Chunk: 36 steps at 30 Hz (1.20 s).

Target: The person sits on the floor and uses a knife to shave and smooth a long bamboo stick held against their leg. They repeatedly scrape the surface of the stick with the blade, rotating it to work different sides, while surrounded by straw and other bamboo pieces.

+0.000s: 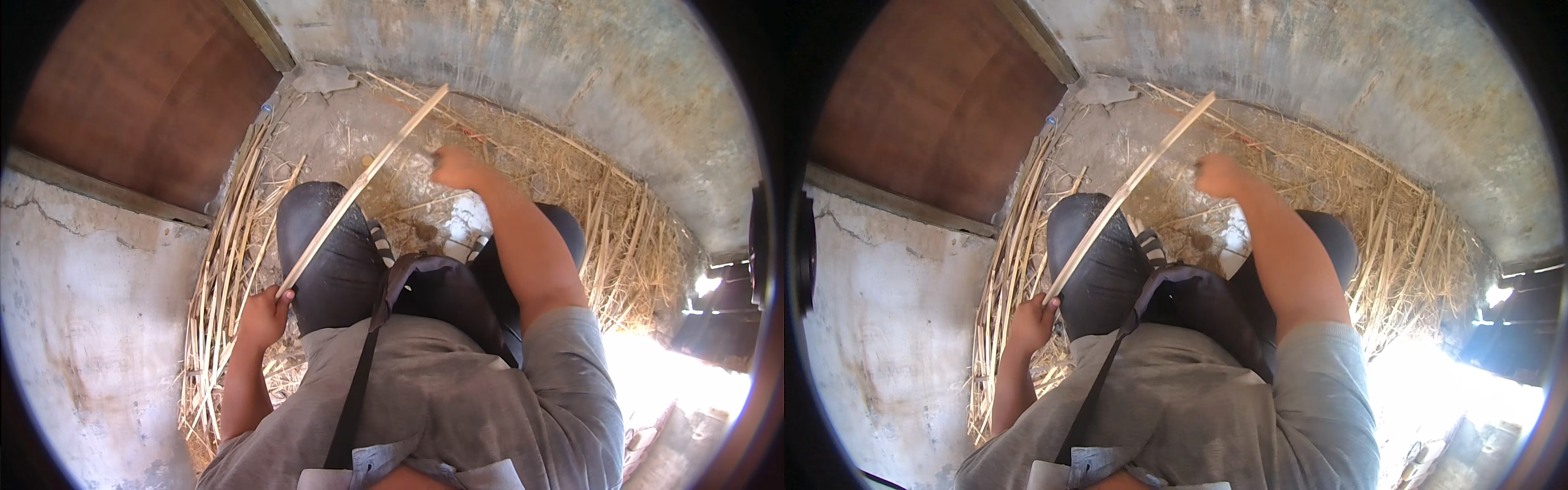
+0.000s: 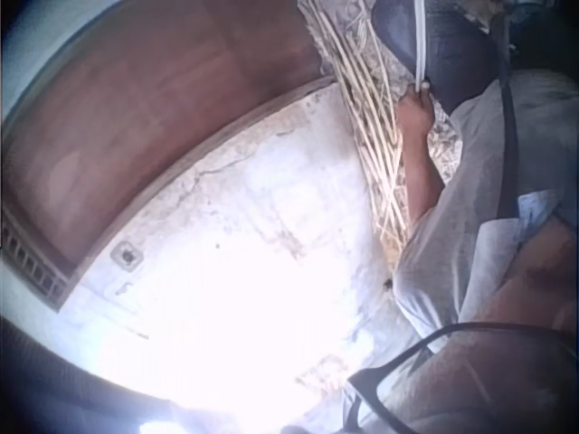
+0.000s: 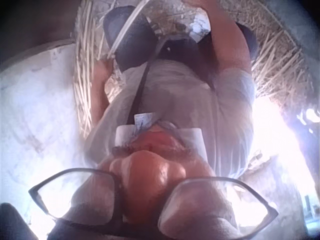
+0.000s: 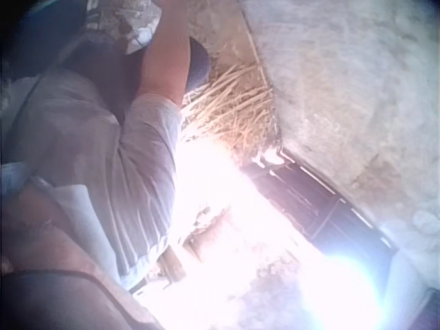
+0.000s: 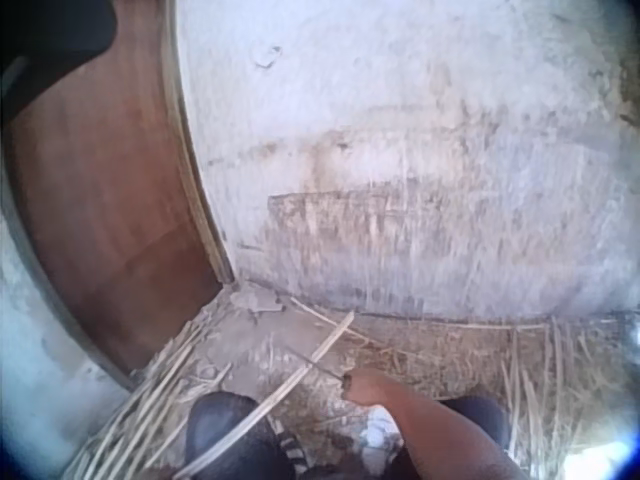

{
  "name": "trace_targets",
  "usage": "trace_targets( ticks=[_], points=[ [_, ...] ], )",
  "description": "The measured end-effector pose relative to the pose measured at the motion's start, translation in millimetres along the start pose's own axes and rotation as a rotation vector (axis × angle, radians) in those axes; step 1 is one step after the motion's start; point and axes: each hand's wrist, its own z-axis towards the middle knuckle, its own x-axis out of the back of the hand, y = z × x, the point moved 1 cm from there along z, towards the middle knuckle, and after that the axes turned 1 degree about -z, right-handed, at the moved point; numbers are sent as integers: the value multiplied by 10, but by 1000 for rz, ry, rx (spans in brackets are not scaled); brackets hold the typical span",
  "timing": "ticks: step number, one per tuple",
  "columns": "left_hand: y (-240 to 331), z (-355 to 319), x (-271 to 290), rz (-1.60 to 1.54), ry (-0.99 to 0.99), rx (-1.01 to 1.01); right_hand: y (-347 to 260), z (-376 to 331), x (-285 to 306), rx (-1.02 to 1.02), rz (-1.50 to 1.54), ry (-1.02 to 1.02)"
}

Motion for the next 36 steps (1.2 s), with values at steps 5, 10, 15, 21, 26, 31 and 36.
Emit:
trace_targets(
  ticks=[5, 10, 15, 21, 26, 31, 36],
  points=[
    [3, -4, 69, 36, -15, -5, 116, -85, 152, -15, -12, 192],
    [42, -54, 36, 62, 34, -26, -1015, -545, 366, 113, -114, -99],
    [55, -38, -78, 149, 126, -49, -47, -85, 112, 3, 36, 135],
    [111, -98, -28, 162, 96, -35, -632, -340, 157, 78, -88, -25],
    [95, -68, -77, 179, 105, -8, -79, 8, -169, 75, -5, 112],
    [-22, -52, 23, 171, 133, -84, 212, -43, 206, -63, 12, 142],
    [28, 27, 125, -53, -127, 21, -598, -355, 122, 59, -9, 175]
  ],
)
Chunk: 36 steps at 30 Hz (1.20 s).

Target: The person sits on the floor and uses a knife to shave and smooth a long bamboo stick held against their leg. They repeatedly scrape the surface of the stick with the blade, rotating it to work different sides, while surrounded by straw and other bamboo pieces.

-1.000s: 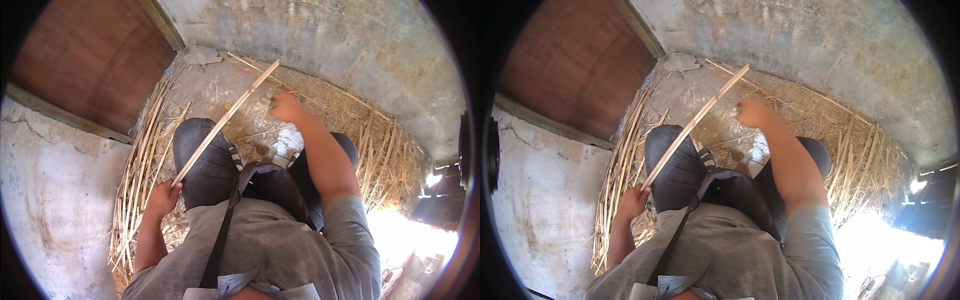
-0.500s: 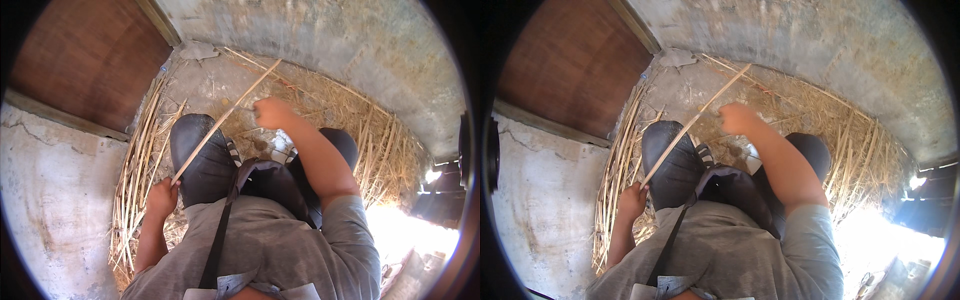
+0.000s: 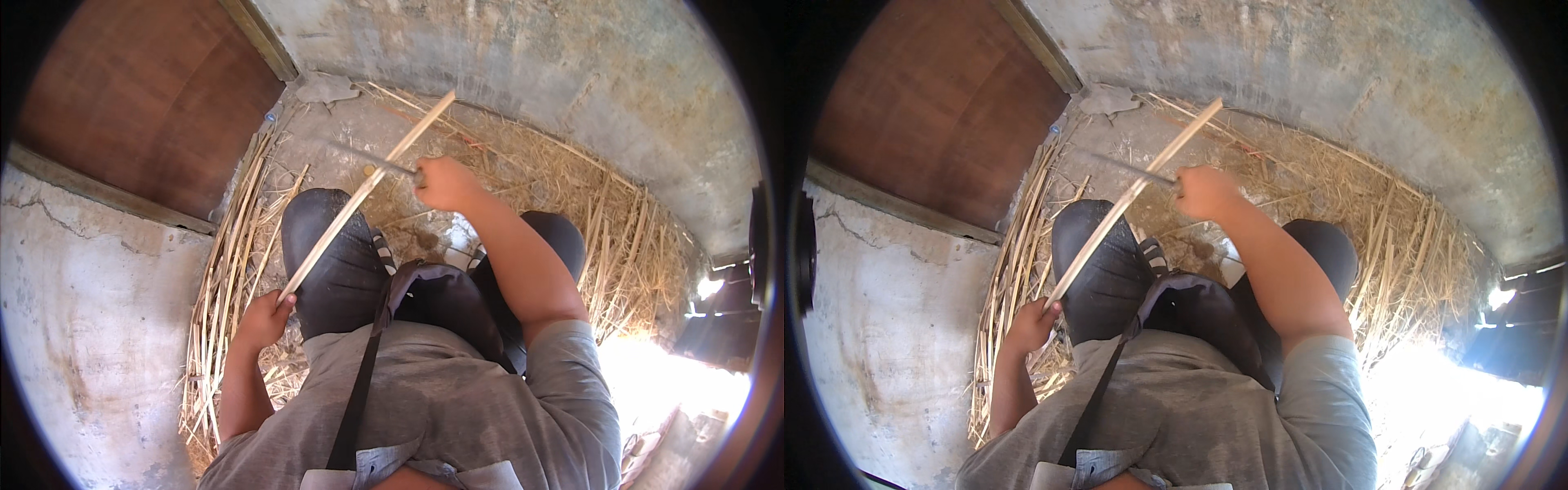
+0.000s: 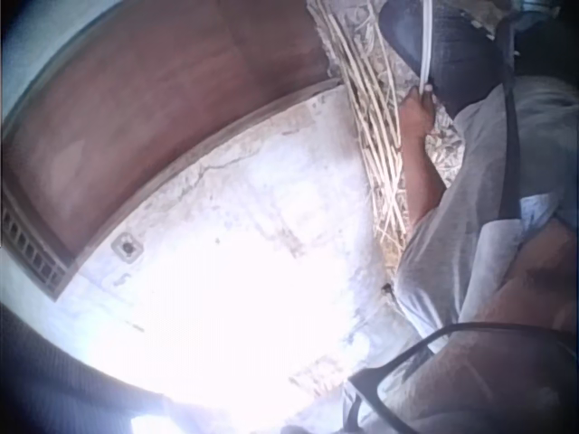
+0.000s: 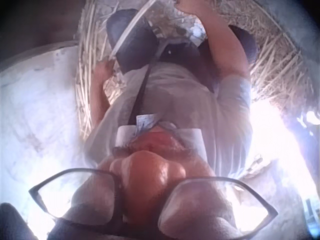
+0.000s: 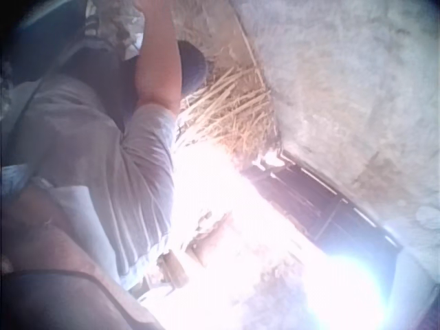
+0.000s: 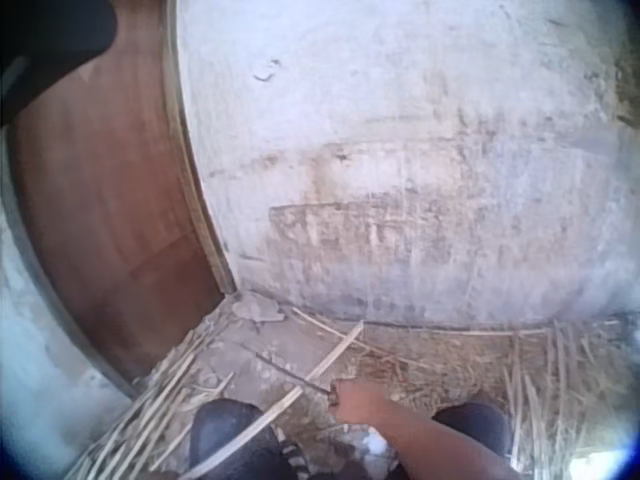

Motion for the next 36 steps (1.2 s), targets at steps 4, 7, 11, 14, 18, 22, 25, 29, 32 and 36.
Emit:
trace_targets(
  ticks=[4, 7, 11, 14, 18, 22, 25, 29, 32, 36],
  points=[
    [-275, 104, -98, -163, -110, 49, -339, -122, 124, 243, -29, -166],
    [-330, 118, -105, -253, -182, 139, -199, -69, 127, 184, -66, -170],
    [-154, 106, -100, -302, -165, 148, 143, 102, -55, 67, -24, -1],
    [-191, 95, -140, -236, -126, 66, -188, 17, -32, 158, -92, -93],
    [-85, 65, -60, -128, -75, 50, -557, -103, -6, 268, -124, -332],
    [-61, 75, -100, -96, 3, -2, 380, 271, -246, 34, 54, -103],
    [-97, 66, -73, -106, -28, 23, 363, 266, -88, -10, 42, -88],
    [-183, 120, -59, -218, -123, 38, -237, 18, -62, 120, -88, -214],
    [-148, 126, -6, -246, -159, 99, -396, -8, -78, 248, -107, -271],
    [-193, 179, -68, -187, -108, 89, 502, 288, -218, 6, 61, -98]
  ],
)
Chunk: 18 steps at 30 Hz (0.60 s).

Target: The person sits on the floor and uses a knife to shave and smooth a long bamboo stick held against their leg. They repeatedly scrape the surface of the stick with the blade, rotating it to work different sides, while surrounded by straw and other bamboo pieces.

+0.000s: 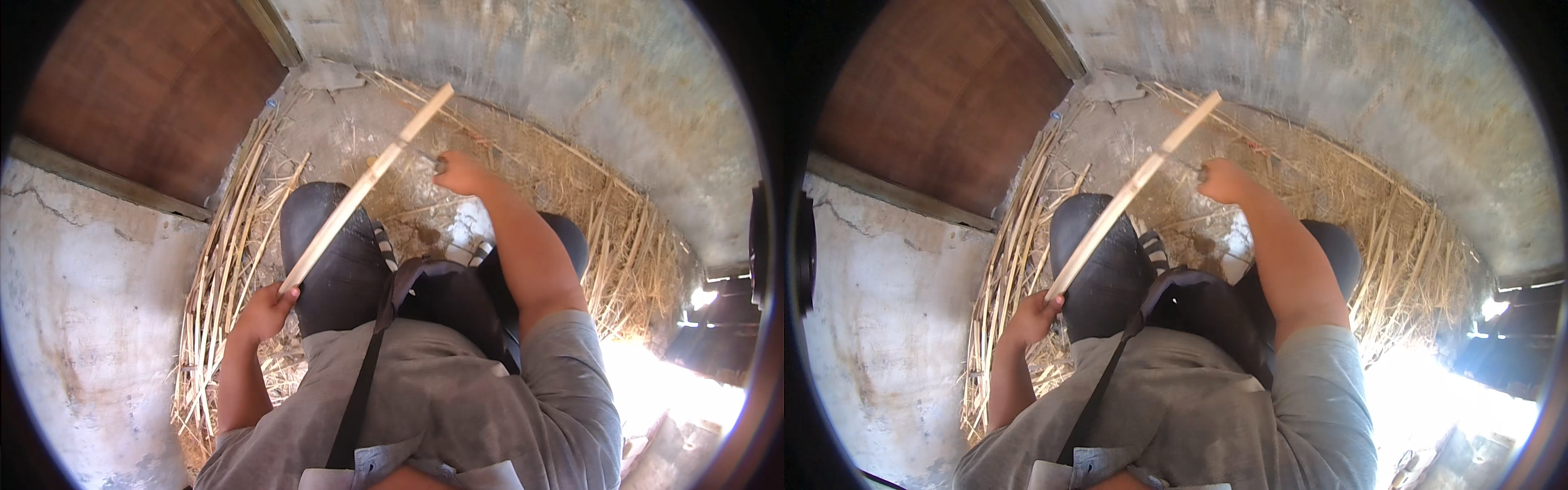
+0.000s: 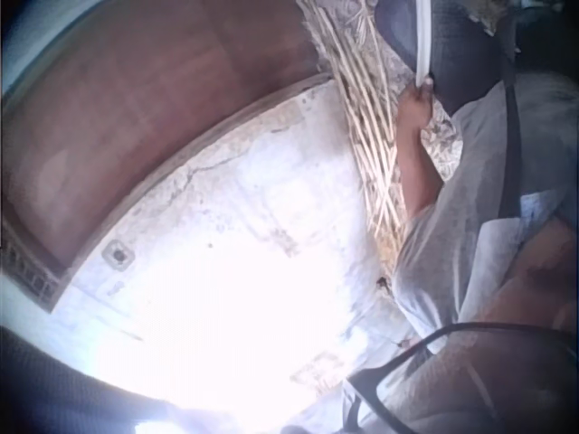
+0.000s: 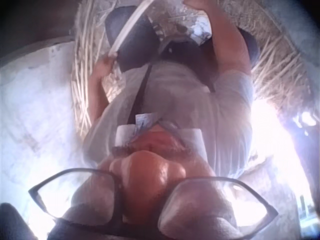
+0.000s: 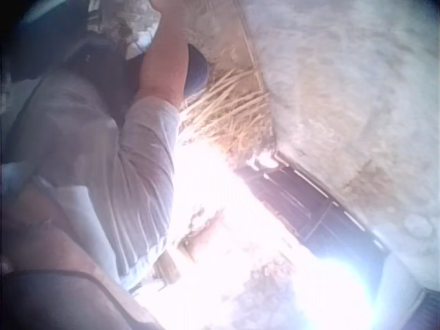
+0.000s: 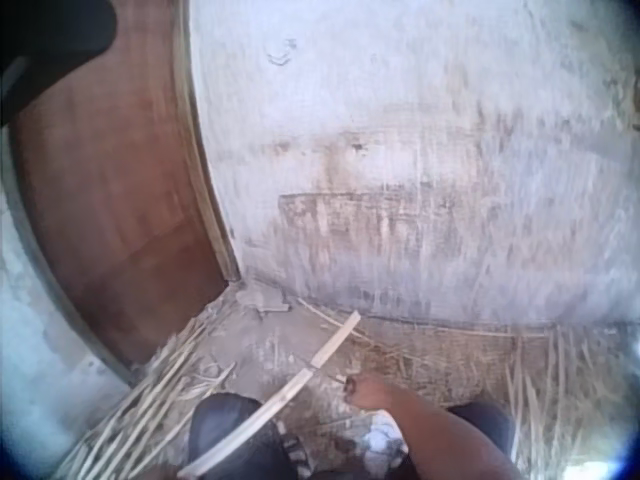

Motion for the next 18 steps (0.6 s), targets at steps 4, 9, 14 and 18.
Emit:
trace_targets(
  ticks=[4, 9, 14, 18],
  points=[
    [28, -41, 22, -27, -7, 27, -16, -98, 70, 21, -13, 185],
    [76, -78, -41, -3, 30, 38, -850, -322, 152, 131, -157, -144],
    [-2, -123, -104, 57, 97, -60, 133, -3, -110, -64, 71, 26],
    [85, -80, 53, 96, 70, -42, 375, -16, 235, -289, 183, 39]
  ],
)
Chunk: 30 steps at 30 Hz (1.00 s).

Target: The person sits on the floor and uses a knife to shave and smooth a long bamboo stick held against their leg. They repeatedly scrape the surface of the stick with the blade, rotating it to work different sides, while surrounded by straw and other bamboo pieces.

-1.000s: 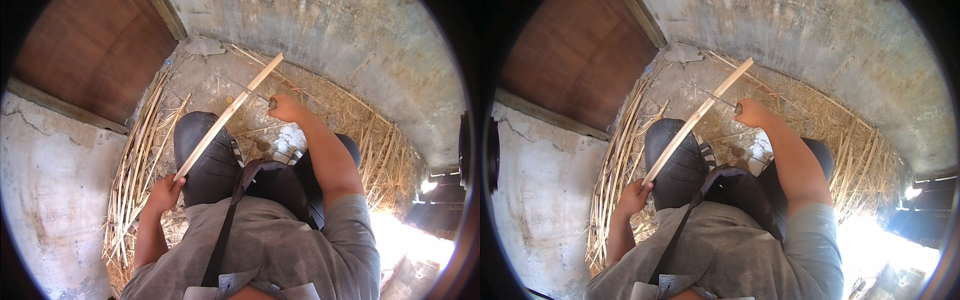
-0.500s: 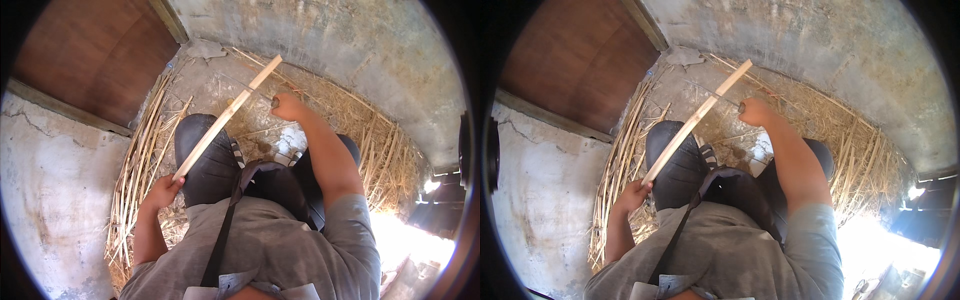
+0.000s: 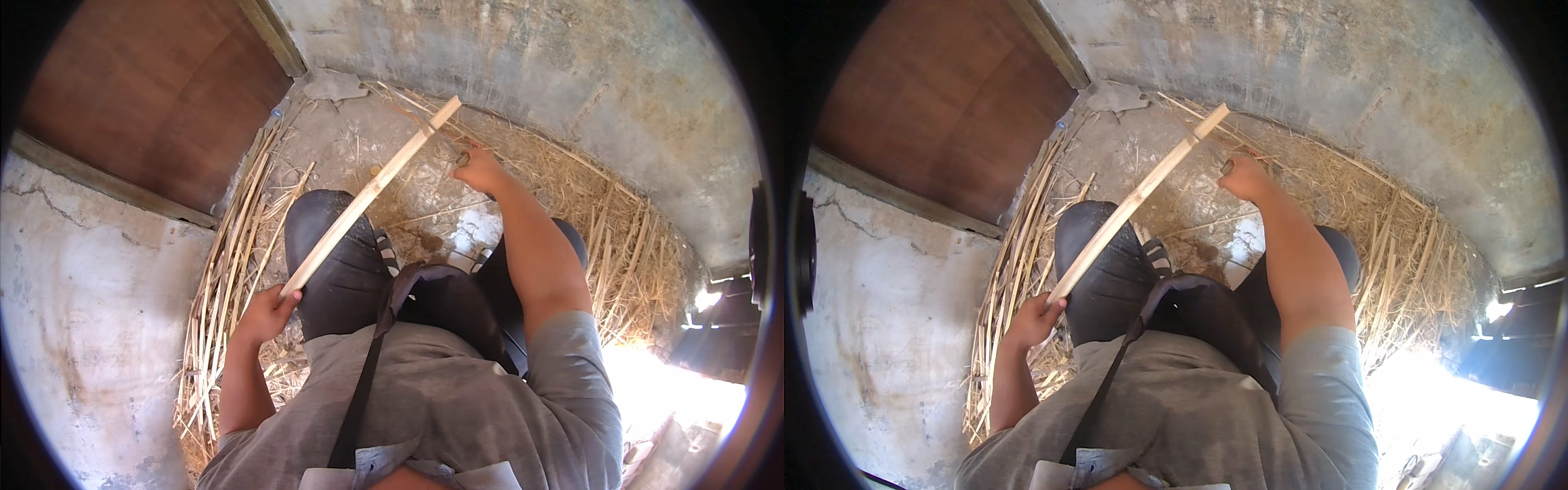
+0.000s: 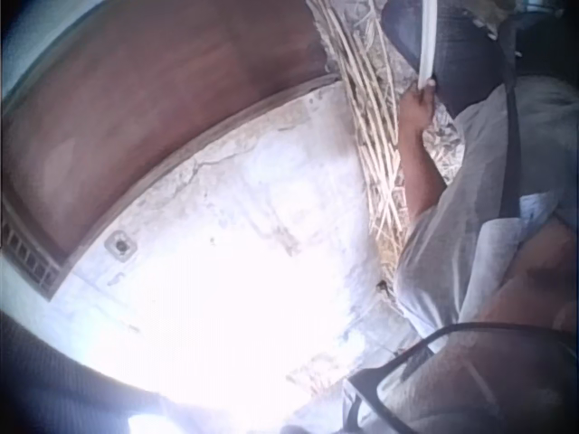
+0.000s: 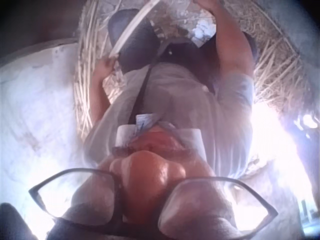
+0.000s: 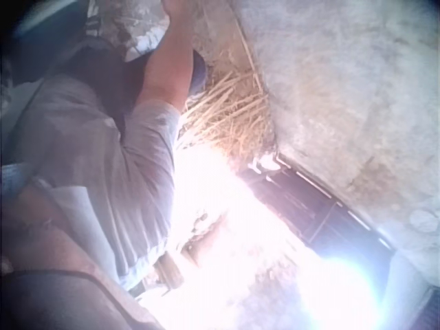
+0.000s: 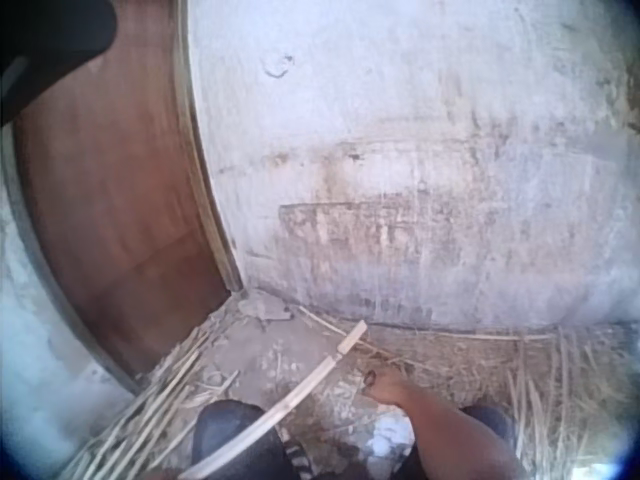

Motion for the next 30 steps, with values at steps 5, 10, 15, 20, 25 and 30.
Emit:
trace_targets(
  ticks=[5, 10, 15, 20, 25, 30],
  points=[
    [121, -56, -156, 128, 334, -220, -641, -362, -222, 249, -199, -28],
    [48, -86, -299, 261, 342, -181, -986, -623, -281, 460, -370, -128],
    [0, 2, -192, 54, 158, -122, -299, -96, -385, 218, -39, 164],
    [38, 6, -68, -155, -24, -34, -920, -507, -237, 348, -227, -159],
    [93, 37, -89, -305, -171, -19, -764, -408, -317, 304, -173, -273],
    [29, 98, -69, -213, -175, -20, -264, -120, -171, 109, -59, -61]
  ],
)
